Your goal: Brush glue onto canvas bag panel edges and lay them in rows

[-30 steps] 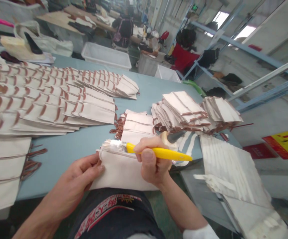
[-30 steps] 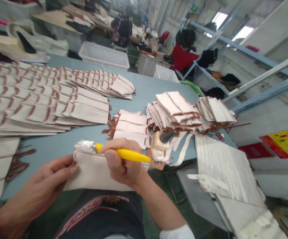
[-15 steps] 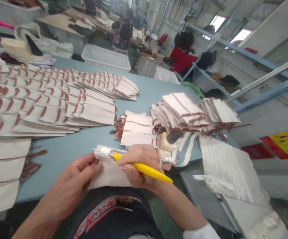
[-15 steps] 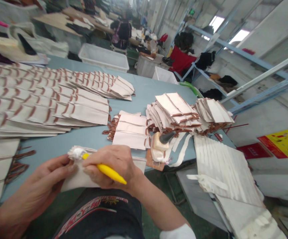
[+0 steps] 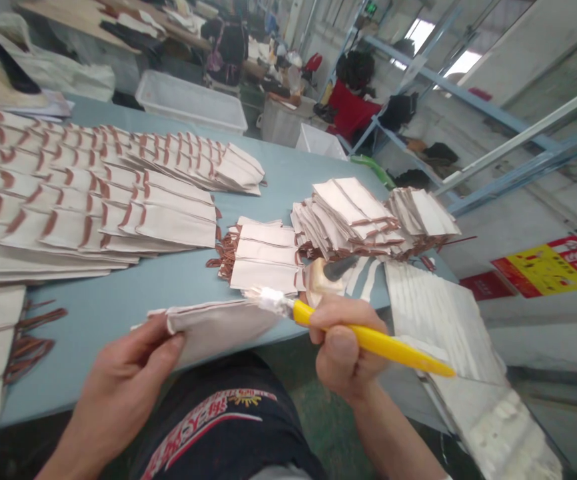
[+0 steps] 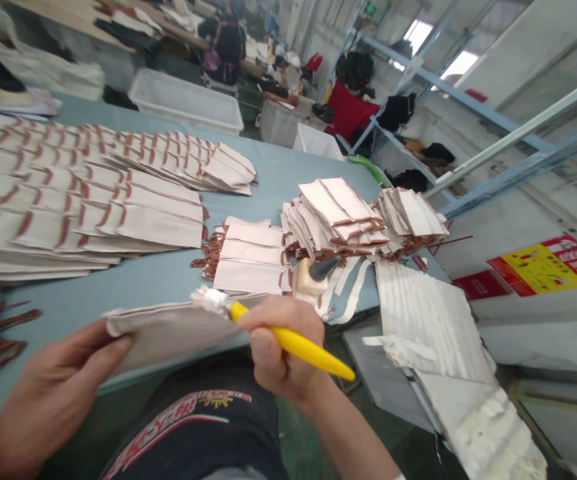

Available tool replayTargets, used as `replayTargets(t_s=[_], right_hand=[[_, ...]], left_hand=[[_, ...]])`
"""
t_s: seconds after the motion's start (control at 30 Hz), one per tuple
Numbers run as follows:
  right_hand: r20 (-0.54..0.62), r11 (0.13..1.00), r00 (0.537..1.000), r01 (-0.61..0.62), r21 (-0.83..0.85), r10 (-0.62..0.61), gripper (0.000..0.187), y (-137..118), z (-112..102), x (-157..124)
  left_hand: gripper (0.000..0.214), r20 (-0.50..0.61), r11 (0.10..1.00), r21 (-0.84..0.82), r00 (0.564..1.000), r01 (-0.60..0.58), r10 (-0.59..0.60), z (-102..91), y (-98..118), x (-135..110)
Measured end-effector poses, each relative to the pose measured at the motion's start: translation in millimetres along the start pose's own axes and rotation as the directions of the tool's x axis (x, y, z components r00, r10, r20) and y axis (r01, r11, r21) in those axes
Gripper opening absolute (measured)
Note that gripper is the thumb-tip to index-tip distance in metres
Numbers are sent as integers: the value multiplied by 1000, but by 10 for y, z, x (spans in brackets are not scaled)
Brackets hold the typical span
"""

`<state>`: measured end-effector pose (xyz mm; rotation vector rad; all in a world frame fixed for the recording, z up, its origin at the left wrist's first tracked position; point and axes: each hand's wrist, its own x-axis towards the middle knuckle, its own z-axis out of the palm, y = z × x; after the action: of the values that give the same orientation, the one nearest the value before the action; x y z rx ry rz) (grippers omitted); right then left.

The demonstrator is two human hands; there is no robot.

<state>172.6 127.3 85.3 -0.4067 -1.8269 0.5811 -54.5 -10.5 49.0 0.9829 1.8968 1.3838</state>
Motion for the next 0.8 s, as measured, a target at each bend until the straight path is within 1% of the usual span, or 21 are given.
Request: replayTargets(t_s=[0.03, 0.07, 0.1, 0.13, 0.17, 0.2, 0.23, 0.27, 0.33, 0.43, 0.53, 0.6, 0.63, 0.67, 0.73, 0.8], right_hand=[[-21, 997, 997, -72, -3, 72, 23, -11, 19, -20], [-23, 991, 990, -137, 7, 137, 26, -19, 46, -34], [-20, 983, 983, -184, 27, 185, 27, -25, 76, -40], [-12, 976, 977, -213, 46, 213, 27, -31, 104, -39], [3, 972, 974, -226, 59, 226, 26, -38, 128, -31], [24, 972, 974, -228, 63, 227, 24, -46, 147, -16], [48, 973, 974, -223, 56, 220, 22, -55, 161, 5], [71, 977, 976, -211, 39, 208, 20, -65, 172, 33], [125, 987, 980, -158, 1, 157, 18, -88, 199, 94], [207, 1000, 978, -19, -15, 22, 17, -132, 278, 150], [281, 992, 951, 120, 45, -128, 16, -199, 370, 106], [329, 979, 923, 177, 104, -201, 17, -244, 391, 51], [344, 975, 914, 179, 129, -214, 17, -259, 385, 32], [344, 977, 917, 162, 137, -200, 18, -266, 371, 22], [321, 991, 940, 89, 103, -118, 21, -256, 334, 29], [287, 998, 956, 44, 46, -55, 22, -231, 312, 50]], left_hand=[[19, -26, 978, 118, 984, -172, 176, 14, -24, -20], [22, -31, 920, 213, 939, -328, 342, 30, -42, -41], [26, -11, 841, 282, 875, -461, 484, 45, -59, -60], [28, 28, 748, 333, 799, -573, 600, 56, -77, -77], [30, 73, 658, 373, 727, -655, 682, 63, -99, -90], [31, 111, 582, 408, 671, -704, 733, 65, -128, -100], [31, 145, 528, 439, 638, -727, 757, 62, -163, -106], [31, 173, 492, 464, 621, -736, 765, 56, -204, -110], [31, 186, 469, 488, 612, -736, 768, 47, -297, -117], [32, 186, 465, 483, 606, -742, 774, 60, -427, -133], [31, 181, 469, 479, 606, -742, 774, 98, -507, -165], [30, 172, 474, 479, 609, -739, 775, 115, -526, -191], [30, 171, 478, 480, 612, -736, 772, 117, -526, -206], [30, 170, 481, 481, 616, -733, 769, 117, -520, -221], [30, 180, 485, 489, 628, -725, 757, 113, -499, -255], [30, 186, 501, 490, 647, -713, 739, 119, -481, -293]])
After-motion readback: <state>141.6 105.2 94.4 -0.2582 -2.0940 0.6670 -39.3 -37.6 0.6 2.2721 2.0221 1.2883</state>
